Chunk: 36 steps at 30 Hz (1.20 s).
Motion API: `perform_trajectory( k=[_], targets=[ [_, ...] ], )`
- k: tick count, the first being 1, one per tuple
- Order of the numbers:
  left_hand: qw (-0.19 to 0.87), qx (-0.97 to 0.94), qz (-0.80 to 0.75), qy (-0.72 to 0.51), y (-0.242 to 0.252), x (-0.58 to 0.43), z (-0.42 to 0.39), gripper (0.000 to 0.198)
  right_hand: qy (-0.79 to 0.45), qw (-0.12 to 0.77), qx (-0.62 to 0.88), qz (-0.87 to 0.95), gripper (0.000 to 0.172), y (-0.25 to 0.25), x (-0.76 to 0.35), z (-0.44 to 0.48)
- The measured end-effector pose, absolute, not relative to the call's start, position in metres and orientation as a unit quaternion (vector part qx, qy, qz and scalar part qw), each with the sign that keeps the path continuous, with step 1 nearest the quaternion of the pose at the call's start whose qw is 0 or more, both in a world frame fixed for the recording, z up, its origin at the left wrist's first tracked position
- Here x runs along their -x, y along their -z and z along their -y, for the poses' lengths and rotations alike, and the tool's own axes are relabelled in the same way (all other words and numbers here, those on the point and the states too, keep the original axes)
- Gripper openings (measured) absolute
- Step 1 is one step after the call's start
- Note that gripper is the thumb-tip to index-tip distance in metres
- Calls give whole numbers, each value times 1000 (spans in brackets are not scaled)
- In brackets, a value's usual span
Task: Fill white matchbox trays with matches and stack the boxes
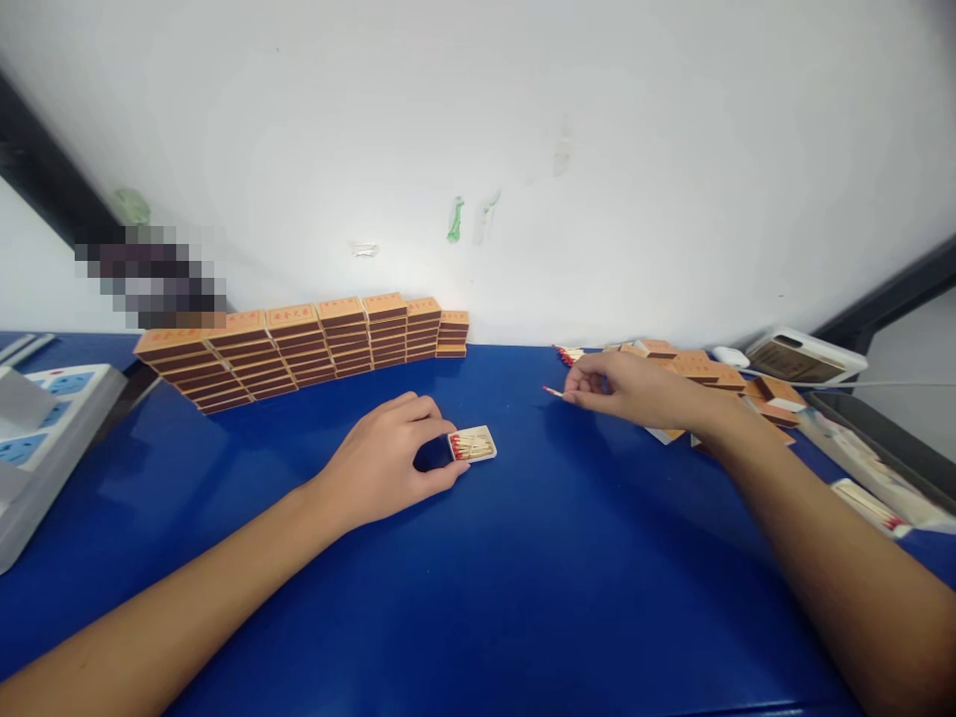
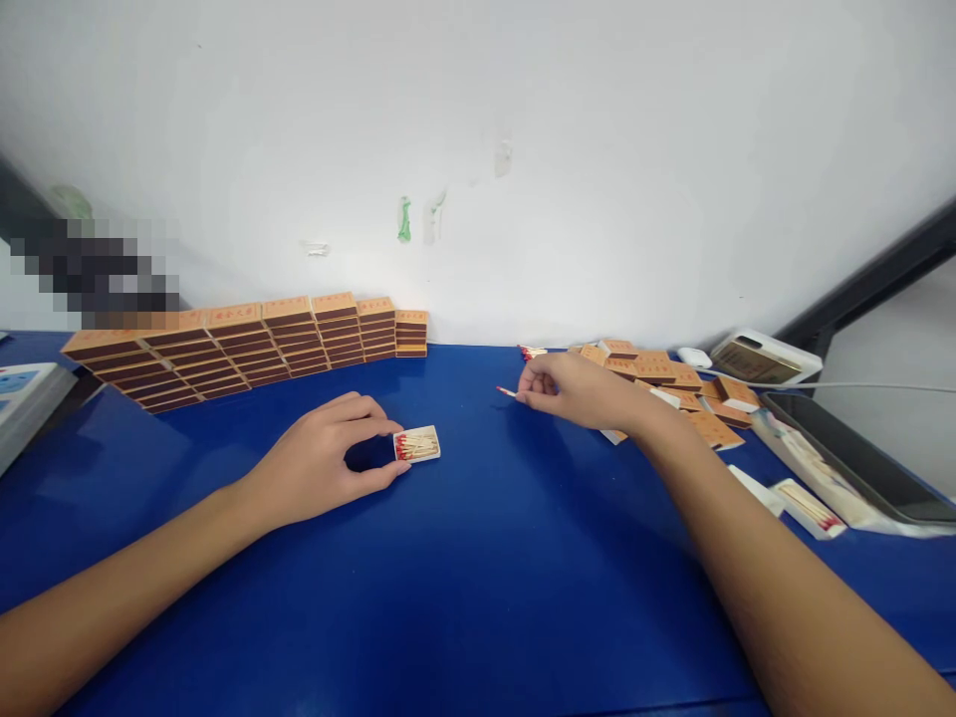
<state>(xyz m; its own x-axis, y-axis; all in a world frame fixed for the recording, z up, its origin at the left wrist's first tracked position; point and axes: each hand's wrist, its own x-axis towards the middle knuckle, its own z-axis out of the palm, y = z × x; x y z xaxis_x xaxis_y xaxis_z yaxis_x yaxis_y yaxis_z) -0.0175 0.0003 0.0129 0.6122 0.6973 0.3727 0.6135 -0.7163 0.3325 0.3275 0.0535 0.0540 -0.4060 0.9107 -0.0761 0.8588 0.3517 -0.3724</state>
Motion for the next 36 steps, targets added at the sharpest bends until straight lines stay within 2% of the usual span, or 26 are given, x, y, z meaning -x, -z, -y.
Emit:
perform_trajectory(
  k=[4,8,12,16,28,36],
  targets=[
    [83,-895,-363,-246,-13,17,0,28,-187,127,446,866,18,-53,-286,-28],
    [84,-898,-354,-248,-11,16,1,28,-147,115,384,904,7,-49,-250,0],
    [82,-902,-347,-244,-10,15,3,29,-61,91,375,921,8,-44,-235,10],
    [82,-905,-344,-238,-9,16,3,30,-19,96,370,924,18,-40,-233,9],
    [92,-908,-333,-239,-8,17,2,31,-35,88,371,924,18,-36,-231,7],
    [97,-907,-335,-238,-9,16,1,29,-91,99,369,920,10,-35,-233,7]
  ],
)
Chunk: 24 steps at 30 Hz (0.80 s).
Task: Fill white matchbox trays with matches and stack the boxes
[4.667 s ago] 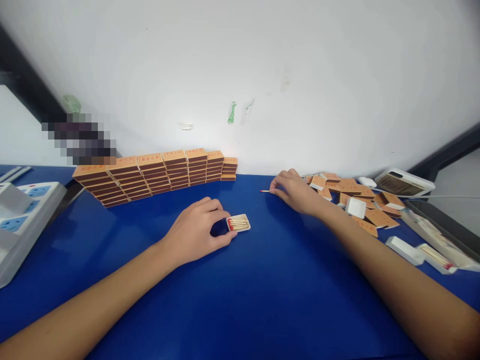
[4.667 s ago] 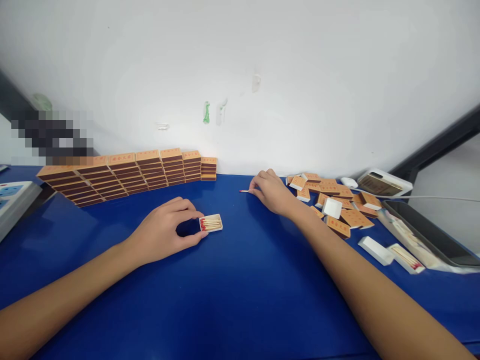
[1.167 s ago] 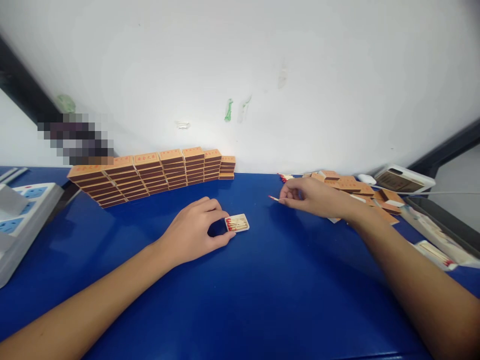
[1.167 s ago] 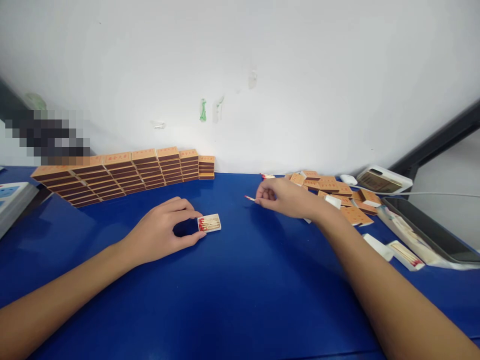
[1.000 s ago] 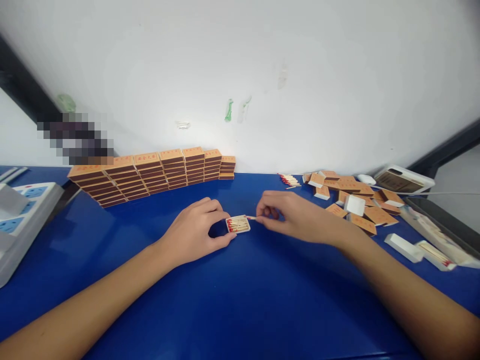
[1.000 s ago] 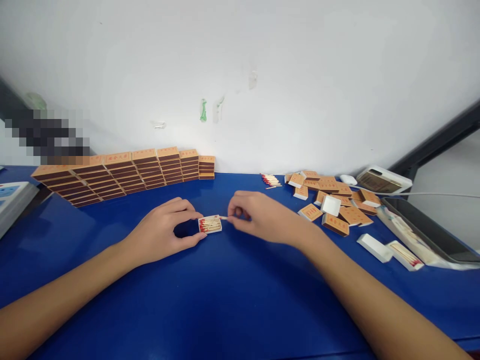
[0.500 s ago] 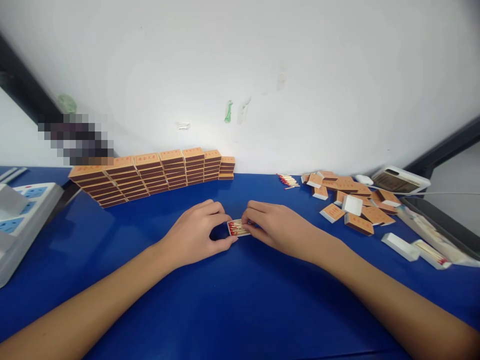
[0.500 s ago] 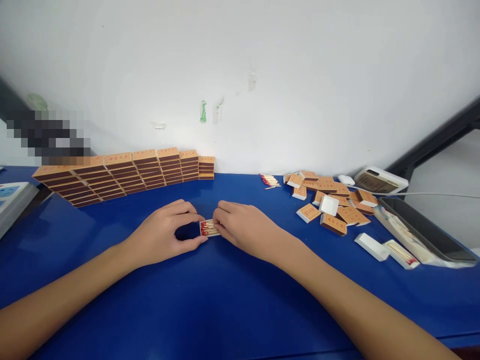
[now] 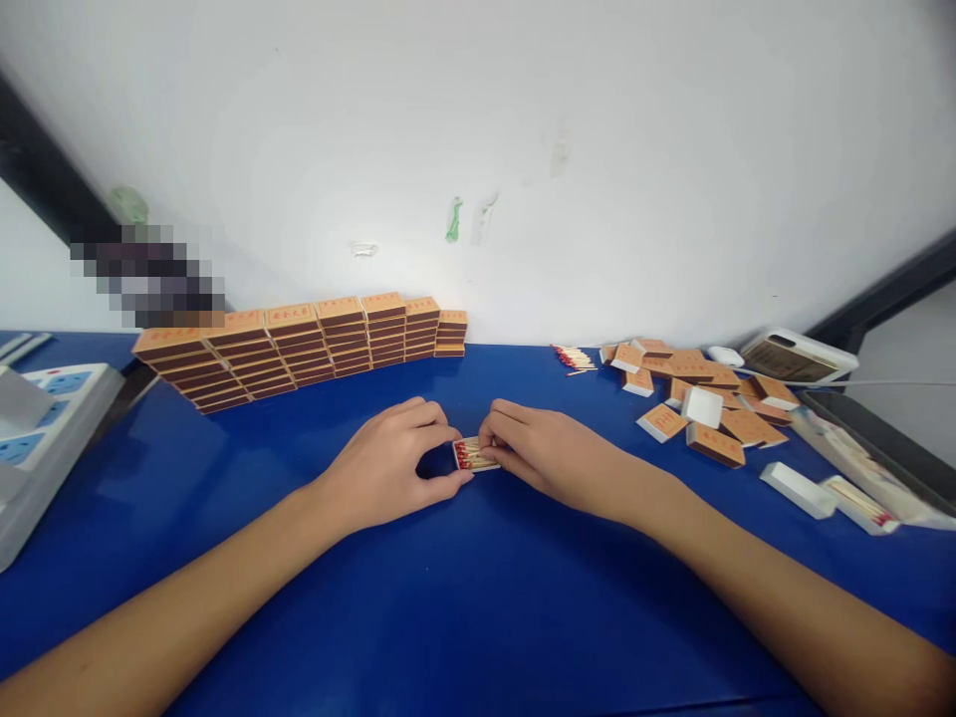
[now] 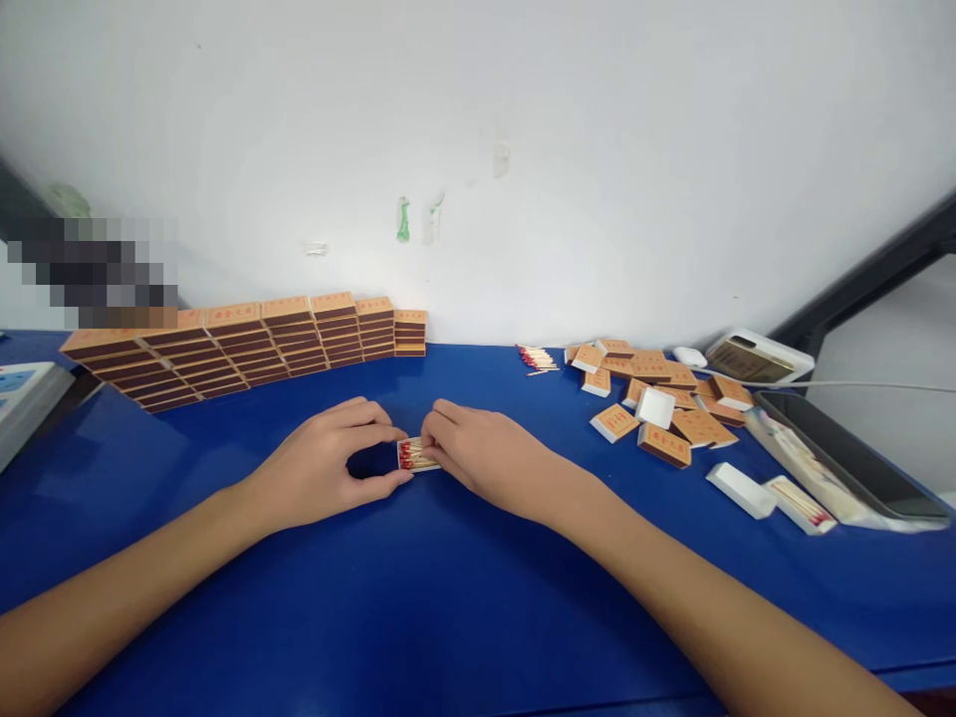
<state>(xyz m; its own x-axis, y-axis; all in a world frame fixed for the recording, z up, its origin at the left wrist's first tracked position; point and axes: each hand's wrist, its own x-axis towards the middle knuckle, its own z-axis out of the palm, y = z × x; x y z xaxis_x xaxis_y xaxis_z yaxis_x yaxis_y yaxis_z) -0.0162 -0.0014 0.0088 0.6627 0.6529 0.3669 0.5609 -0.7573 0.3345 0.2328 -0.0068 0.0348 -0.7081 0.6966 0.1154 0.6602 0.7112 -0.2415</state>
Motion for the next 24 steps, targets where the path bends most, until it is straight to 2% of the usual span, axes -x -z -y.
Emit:
perform_trajectory(
  k=[10,16,24],
  targets=[
    [102,-906,-335,-237,-9,17,2,28,-173,143,375,899,7,-27,-232,3],
    [103,-906,-337,-235,-10,16,3,27,-146,171,392,892,13,-19,-231,1],
    [96,-906,-336,-240,-11,16,2,28,-139,158,388,897,12,-24,-235,0]
  ],
)
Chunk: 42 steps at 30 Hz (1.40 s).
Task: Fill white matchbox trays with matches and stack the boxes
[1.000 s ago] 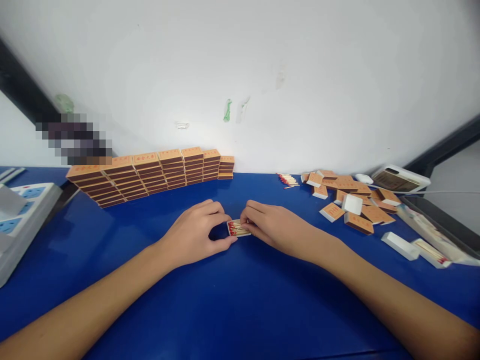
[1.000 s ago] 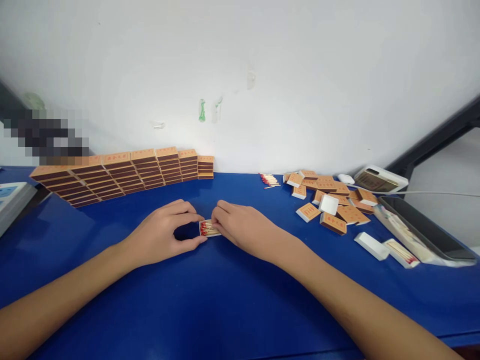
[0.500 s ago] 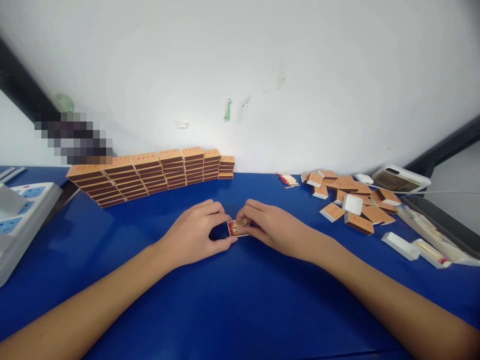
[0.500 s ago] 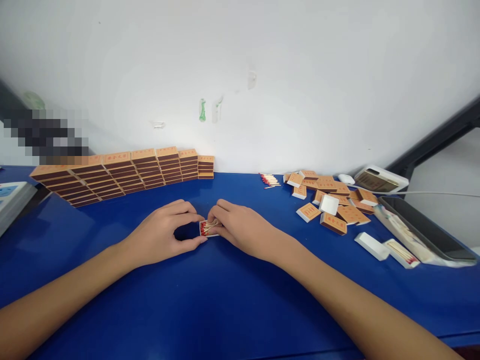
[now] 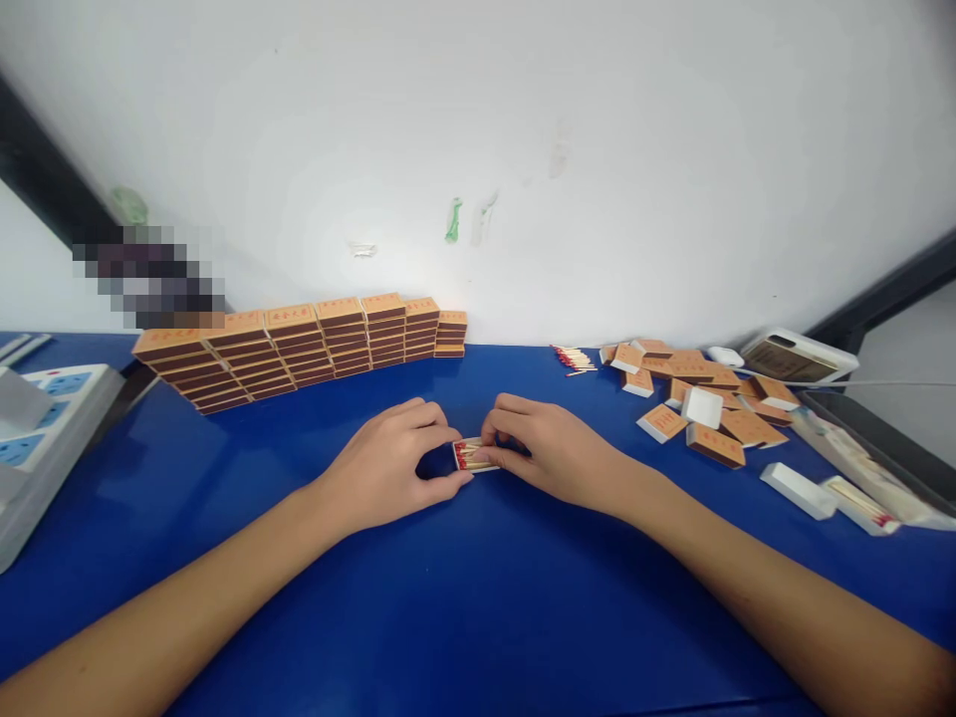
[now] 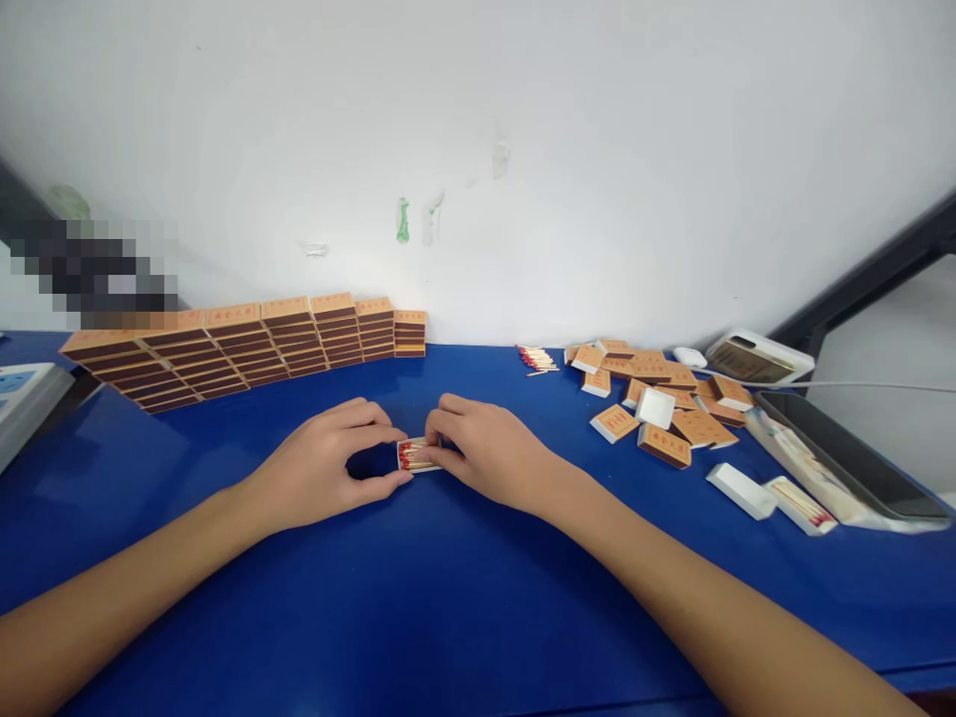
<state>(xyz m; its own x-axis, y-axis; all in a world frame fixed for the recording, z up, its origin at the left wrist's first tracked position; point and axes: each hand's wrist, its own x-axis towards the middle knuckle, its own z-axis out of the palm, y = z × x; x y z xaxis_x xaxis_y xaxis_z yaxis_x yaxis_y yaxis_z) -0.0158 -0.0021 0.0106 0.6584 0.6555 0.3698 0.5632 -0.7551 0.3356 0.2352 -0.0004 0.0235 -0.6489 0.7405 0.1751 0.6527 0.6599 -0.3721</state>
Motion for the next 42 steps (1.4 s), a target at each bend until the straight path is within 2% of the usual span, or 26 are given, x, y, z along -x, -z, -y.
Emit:
perform_trajectory(
  k=[5,8,12,15,26,42],
  targets=[
    [98,-905,-336,-241,-11,15,3,27,-178,202,389,881,23,-33,-260,-19],
    [102,-905,-338,-237,-11,16,3,30,-121,236,466,844,25,-36,-300,-48],
    [107,-907,-338,-229,-11,17,2,31,-72,142,580,799,22,-31,-361,-80],
    [106,-906,-337,-234,-11,16,2,30,-56,104,613,781,21,-25,-386,-90],
    [105,-905,-338,-237,-11,17,2,30,-21,79,618,782,16,-24,-386,-92],
    [103,-906,-339,-231,-12,16,1,30,-28,79,562,823,25,-14,-389,-97]
  ],
)
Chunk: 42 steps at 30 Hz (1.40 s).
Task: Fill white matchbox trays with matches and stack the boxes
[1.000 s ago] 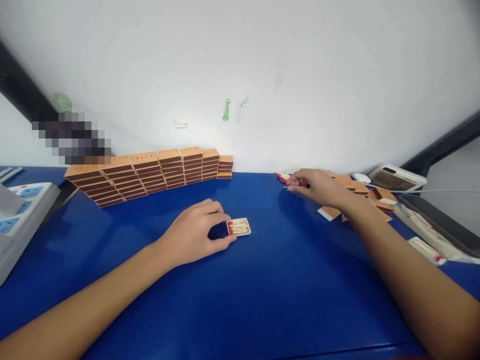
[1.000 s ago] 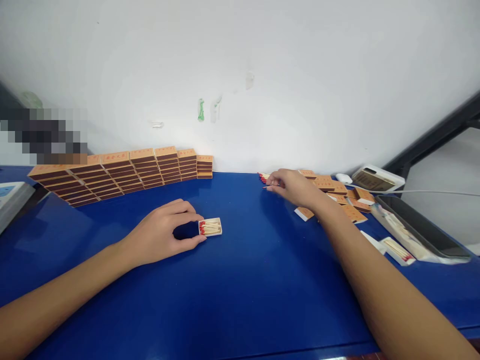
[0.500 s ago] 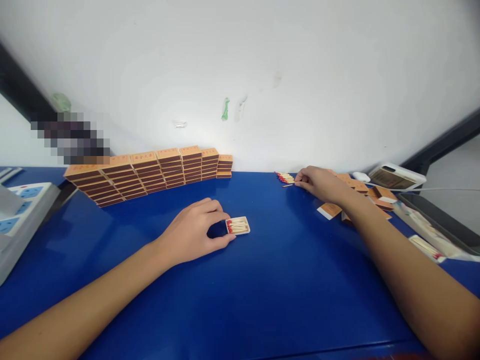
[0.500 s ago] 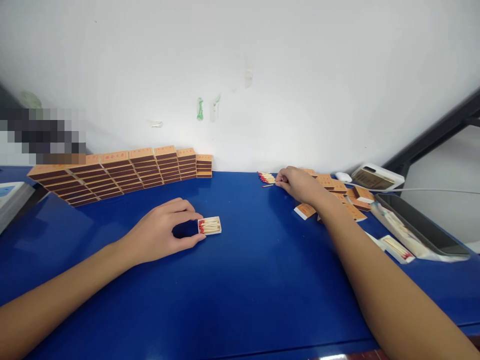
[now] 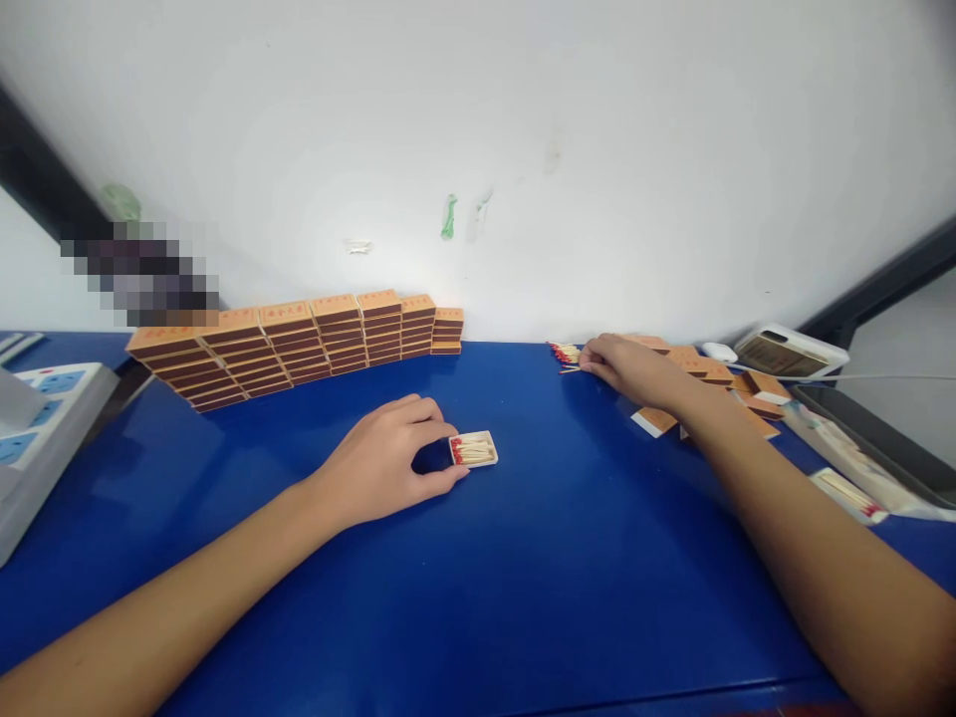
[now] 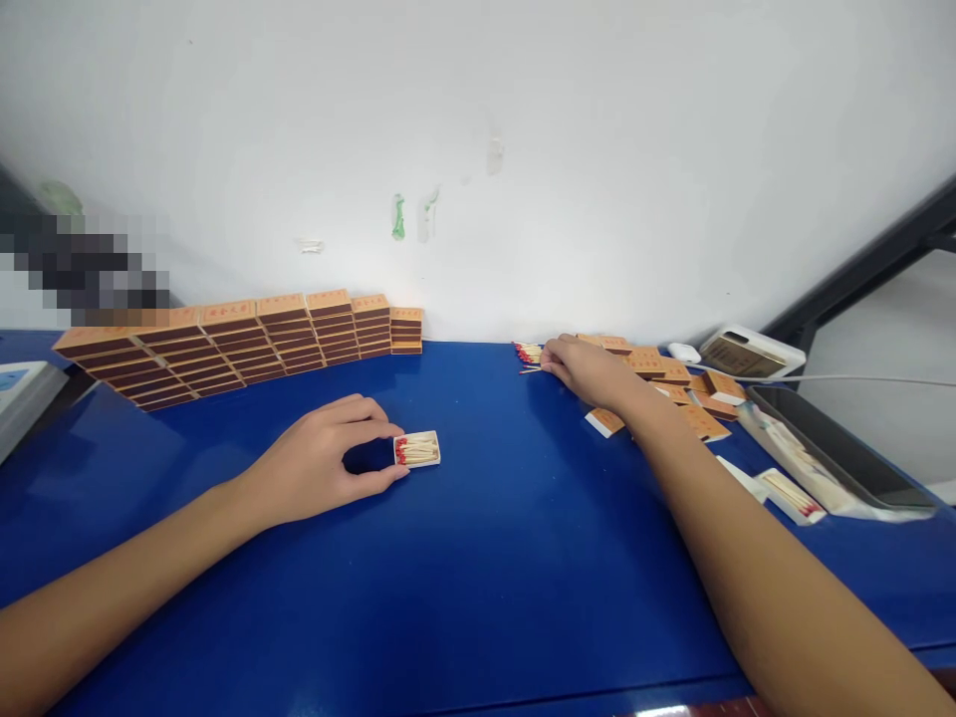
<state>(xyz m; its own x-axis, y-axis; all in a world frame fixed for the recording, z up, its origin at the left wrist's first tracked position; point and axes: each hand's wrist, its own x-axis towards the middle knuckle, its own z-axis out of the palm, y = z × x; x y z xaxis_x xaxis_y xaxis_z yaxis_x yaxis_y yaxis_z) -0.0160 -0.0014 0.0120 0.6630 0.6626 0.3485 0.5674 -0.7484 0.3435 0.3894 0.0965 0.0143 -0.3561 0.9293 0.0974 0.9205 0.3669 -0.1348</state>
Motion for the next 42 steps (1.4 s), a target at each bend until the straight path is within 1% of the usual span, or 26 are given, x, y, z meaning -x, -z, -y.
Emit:
perform_trajectory(
  k=[4,14,24,27,31,37,40,42],
  targets=[
    [104,-907,-339,-228,-12,16,1,31,-36,92,535,839,31,-15,-387,-96],
    [101,-909,-339,-222,-13,16,1,30,-63,106,531,838,26,-17,-365,-89],
    [94,-907,-337,-233,-11,16,0,29,-119,121,464,869,27,-25,-308,-53],
    [91,-906,-339,-235,-10,16,0,31,-140,126,445,876,26,-30,-293,-41],
    [91,-905,-340,-239,-10,17,0,30,-167,155,419,879,21,-36,-263,-19],
    [90,-906,-335,-242,-11,16,0,27,-130,156,389,899,14,-29,-227,7],
    [92,-905,-335,-243,-11,16,0,28,-136,177,400,889,14,-29,-240,-4],
    [92,-905,-335,-245,-11,17,0,29,-117,194,426,876,14,-29,-261,-21]
  ],
)
